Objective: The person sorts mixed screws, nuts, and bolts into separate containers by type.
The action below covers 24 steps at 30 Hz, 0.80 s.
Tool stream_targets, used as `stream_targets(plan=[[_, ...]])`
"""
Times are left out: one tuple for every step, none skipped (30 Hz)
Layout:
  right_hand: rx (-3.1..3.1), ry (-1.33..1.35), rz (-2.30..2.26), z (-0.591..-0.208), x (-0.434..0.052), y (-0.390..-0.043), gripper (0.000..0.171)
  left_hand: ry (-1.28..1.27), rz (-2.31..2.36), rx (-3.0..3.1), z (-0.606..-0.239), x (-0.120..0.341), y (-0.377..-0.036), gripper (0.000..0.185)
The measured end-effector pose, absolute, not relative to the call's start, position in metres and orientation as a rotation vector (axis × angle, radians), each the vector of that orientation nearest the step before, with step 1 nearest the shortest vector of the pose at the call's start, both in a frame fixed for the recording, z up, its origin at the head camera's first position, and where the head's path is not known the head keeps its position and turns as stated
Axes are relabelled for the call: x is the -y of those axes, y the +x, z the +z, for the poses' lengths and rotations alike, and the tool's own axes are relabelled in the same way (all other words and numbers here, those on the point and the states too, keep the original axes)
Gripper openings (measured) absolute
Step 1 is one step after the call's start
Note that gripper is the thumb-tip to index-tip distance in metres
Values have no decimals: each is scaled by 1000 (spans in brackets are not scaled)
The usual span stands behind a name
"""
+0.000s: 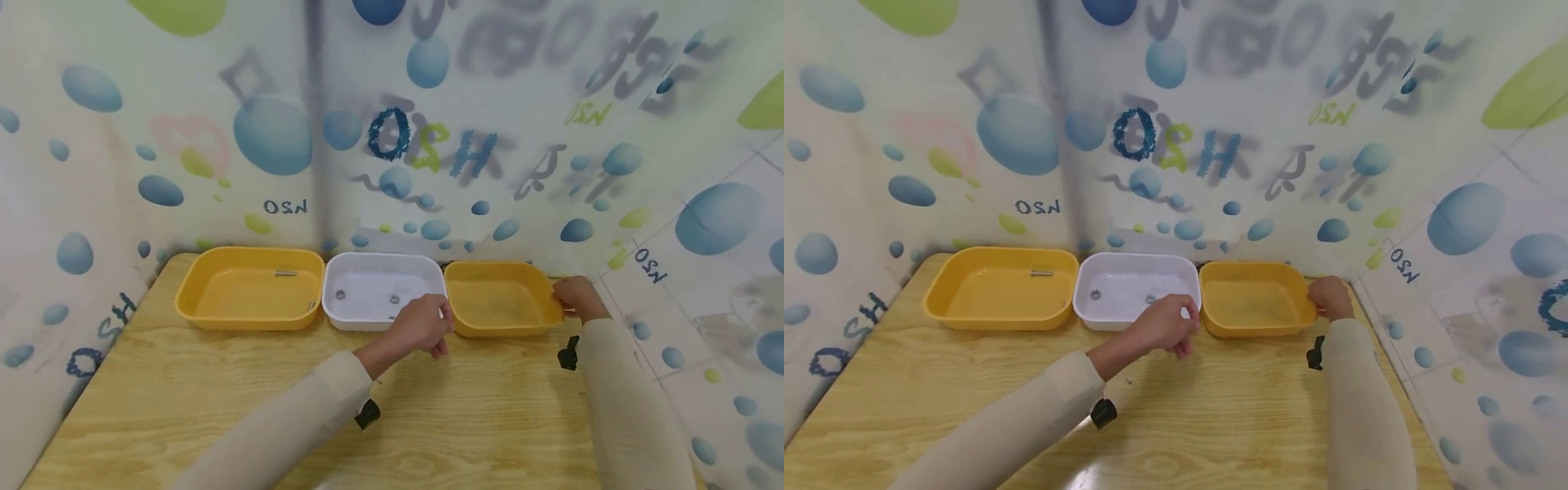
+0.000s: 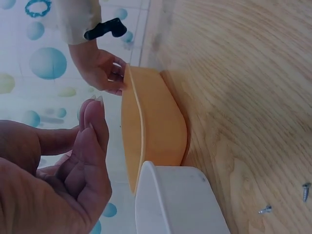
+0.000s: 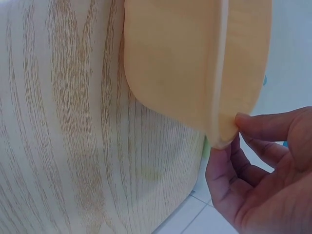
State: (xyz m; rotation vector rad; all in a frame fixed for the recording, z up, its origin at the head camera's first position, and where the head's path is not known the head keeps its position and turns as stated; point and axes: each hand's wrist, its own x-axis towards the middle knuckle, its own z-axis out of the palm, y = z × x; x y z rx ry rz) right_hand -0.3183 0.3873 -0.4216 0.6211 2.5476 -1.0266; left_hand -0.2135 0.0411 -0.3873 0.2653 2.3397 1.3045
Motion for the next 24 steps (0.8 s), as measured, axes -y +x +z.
stream_targets(plan=[[-2540, 624, -1030, -422, -387, -319, 11, 257, 1308, -2340, -388, -42, -215, 9], [-2535, 628, -1027, -422, -388, -319, 11, 251, 1309, -2335, -388, -44, -217, 9], [-2527, 627, -1027, -423, -388, -319, 11, 246, 1315, -2330, -388, -45, -219, 9], [-2522, 626, -1024, -423, -389, -319, 11, 241, 1318, -2327, -387, -47, -221, 9], [-2517, 628, -1020, -424, -389, -319, 11, 236, 1320, -2326, -387, -49, -223, 9], [-2513, 630, -1014, -424, -389, -319, 12, 234, 1320, -2327, -386, -51, -225, 10], [-2509, 637, -1011, -424, -389, -319, 12, 236, 1316, -2333, -386, -53, -227, 10], [-2503, 643, -1007, -425, -389, -319, 12, 233, 1319, -2332, -385, -55, -229, 10], [-2498, 650, -1007, -425, -389, -318, 12, 229, 1320, -2335, -384, -57, -230, 10], [-2493, 659, -1007, -425, -390, -318, 12, 226, 1315, -2339, -384, -60, -233, 11], [-2488, 667, -1007, -425, -390, -317, 11, 223, 1312, -2345, -383, -62, -235, 11], [-2482, 674, -1014, -425, -390, -316, 12, 219, 1312, -2346, -383, -65, -237, 11], [-2475, 683, -1018, -424, -389, -315, 12, 207, 1310, -2344, -383, -67, -239, 11], [-2471, 687, -1020, -423, -389, -314, 12, 197, 1307, -2342, -384, -70, -242, 11], [-2468, 688, -1024, -423, -388, -314, 13, 188, 1301, -2343, -384, -72, -244, 10], [-2463, 691, -1031, -422, -388, -313, 13, 178, 1293, -2344, -384, -74, -246, 10], [-2458, 691, -1036, -422, -388, -313, 14, 171, 1288, -2346, -385, -76, -248, 9], [-2454, 691, -1039, -422, -387, -312, 14, 164, 1282, -2346, -385, -78, -250, 9], [-2451, 686, -1041, -422, -388, -313, 14, 157, 1274, -2348, -386, -80, -251, 8], [-2451, 681, -1045, -422, -389, -313, 13, 155, 1269, -2353, -386, -82, -253, 8], [-2449, 678, -1050, -423, -389, -314, 12, 152, 1261, -2360, -386, -83, -254, 8], [-2450, 670, -1051, -423, -390, -314, 12, 157, 1250, -2370, -386, -85, -255, 7], [-2452, 671, -1050, -423, -391, -314, 12, 158, 1251, -2373, -386, -87, -257, 7], [-2454, 669, -1052, -423, -391, -315, 11, 158, 1253, -2374, -385, -89, -258, 7]])
